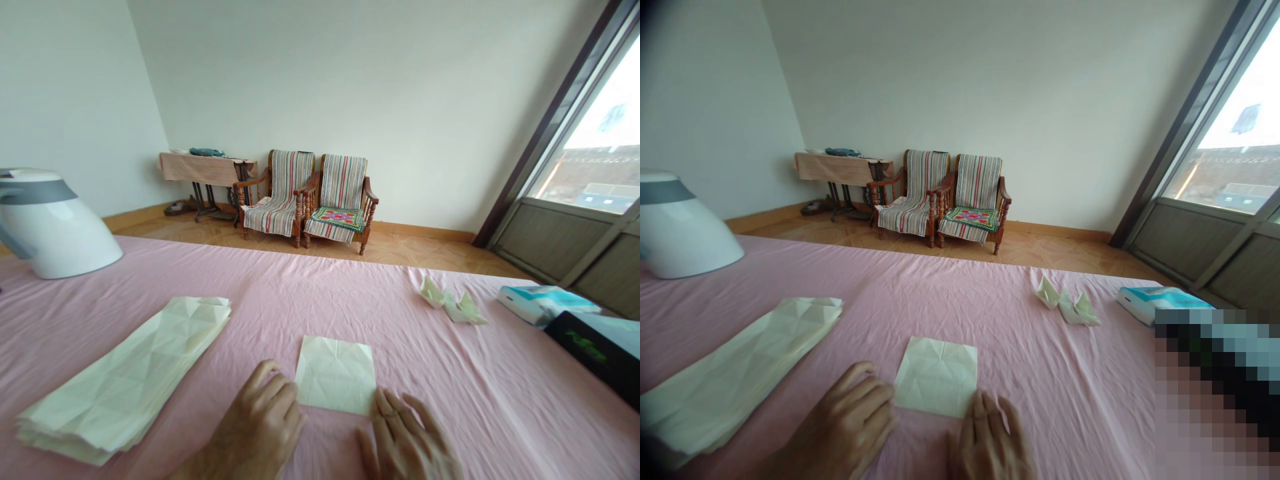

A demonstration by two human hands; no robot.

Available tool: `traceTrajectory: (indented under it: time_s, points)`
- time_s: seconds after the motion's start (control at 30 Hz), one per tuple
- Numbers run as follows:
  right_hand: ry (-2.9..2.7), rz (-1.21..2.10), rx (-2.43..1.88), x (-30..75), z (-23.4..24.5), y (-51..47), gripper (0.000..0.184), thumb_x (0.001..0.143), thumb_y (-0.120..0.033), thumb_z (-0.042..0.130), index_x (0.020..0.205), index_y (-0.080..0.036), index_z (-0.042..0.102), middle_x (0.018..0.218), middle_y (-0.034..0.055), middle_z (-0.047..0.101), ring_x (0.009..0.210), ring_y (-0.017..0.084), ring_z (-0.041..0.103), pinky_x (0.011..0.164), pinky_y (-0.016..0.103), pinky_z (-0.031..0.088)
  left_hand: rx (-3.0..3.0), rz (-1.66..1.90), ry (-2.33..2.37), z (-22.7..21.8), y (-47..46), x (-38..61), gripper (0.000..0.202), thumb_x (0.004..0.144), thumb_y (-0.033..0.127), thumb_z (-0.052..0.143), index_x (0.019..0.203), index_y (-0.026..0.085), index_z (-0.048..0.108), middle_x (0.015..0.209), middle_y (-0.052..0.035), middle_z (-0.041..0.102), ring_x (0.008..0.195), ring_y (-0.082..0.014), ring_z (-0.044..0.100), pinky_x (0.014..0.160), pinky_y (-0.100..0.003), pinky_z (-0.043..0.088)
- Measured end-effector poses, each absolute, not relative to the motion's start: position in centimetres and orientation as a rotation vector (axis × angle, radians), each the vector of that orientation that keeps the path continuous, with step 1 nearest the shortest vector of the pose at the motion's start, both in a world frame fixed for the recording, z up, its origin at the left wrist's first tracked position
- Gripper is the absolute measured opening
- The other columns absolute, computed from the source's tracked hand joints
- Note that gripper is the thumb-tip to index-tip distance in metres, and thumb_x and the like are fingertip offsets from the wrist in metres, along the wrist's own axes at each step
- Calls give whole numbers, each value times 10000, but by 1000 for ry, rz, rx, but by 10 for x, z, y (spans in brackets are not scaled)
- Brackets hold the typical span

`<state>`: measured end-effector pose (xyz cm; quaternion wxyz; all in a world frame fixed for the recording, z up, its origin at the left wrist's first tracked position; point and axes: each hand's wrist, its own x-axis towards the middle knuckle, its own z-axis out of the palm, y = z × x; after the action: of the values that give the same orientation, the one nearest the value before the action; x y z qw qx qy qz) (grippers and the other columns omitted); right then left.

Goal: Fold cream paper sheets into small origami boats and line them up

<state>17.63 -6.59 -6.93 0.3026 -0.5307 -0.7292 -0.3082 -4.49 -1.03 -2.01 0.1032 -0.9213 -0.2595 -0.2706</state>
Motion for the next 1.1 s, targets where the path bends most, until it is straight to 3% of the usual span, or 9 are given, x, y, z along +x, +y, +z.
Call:
traceTrajectory:
  time_s: [0.17, 0.27, 0.43, 0.53, 0.63, 0.73, 0.9, 1.1]
  points:
    - [-1957, -880, -1504, 182, -55, -66, 327, 927, -199, 405, 822, -144, 710, 868, 119, 741, 812, 242, 695, 894, 417, 413, -2737, -809, -853, -16, -9, -46, 308, 926, 88, 468, 637, 181, 519, 646, -1, 522, 641, -182, 450, 744, -362, 353]
    - [-2074, -854, -1426, 184, -46, -61, 225, 898, -273, 509, 948, -143, 685, 955, 102, 733, 881, 259, 684, 891, 423, 424, -2767, -740, -957, -7, -11, -45, 288, 939, 81, 422, 696, 188, 533, 705, -15, 548, 690, -204, 472, 727, -366, 356]
    - [-2202, -647, -1188, 173, -45, -48, 537, 906, -444, 505, 1297, -77, 515, 1279, 130, 616, 1184, 267, 569, 937, 373, 451, -2911, -744, -865, 0, -10, -39, 179, 976, 120, 423, 951, 185, 587, 989, -35, 636, 937, -209, 554, 868, -347, 395]
    - [-2280, -505, -1159, 169, -49, -44, 668, 919, -514, 477, 1431, -98, 375, 1382, 99, 523, 1258, 249, 509, 982, 359, 438, -2973, -675, -879, -4, -7, -38, 161, 956, 87, 481, 935, 187, 604, 972, -10, 656, 928, -188, 573, 871, -322, 394]
    - [-2419, -398, -1174, 173, -53, -45, 685, 929, -522, 466, 1485, -159, 299, 1452, 60, 423, 1301, 245, 459, 1012, 367, 425, -3002, -626, -883, -7, -4, -40, 130, 940, 109, 543, 965, 203, 629, 970, 2, 666, 918, -179, 586, 874, -324, 383]
    - [-2389, -384, -1284, 177, -57, -44, 679, 931, -537, 460, 1475, -154, 323, 1465, 68, 395, 1310, 260, 445, 1004, 404, 438, -2998, -626, -870, -7, -3, -42, 109, 929, 138, 581, 992, 205, 641, 983, 3, 676, 904, -171, 599, 883, -335, 369]
    - [-2232, -479, -1540, 181, -54, -37, 581, 956, -527, 405, 1348, -110, 504, 1364, 112, 523, 1213, 303, 548, 926, 512, 485, -2979, -665, -903, -11, -4, -40, 129, 914, 85, 577, 956, 192, 635, 966, 7, 690, 870, -170, 612, 888, -358, 352]
    - [-2158, -547, -1621, 190, -55, -34, 647, 931, -554, 432, 1334, -51, 500, 1344, 196, 529, 1206, 340, 548, 904, 542, 490, -2925, -549, -948, -3, -14, -38, 146, 889, 35, 548, 901, 171, 600, 993, -20, 689, 888, -190, 611, 888, -365, 409]
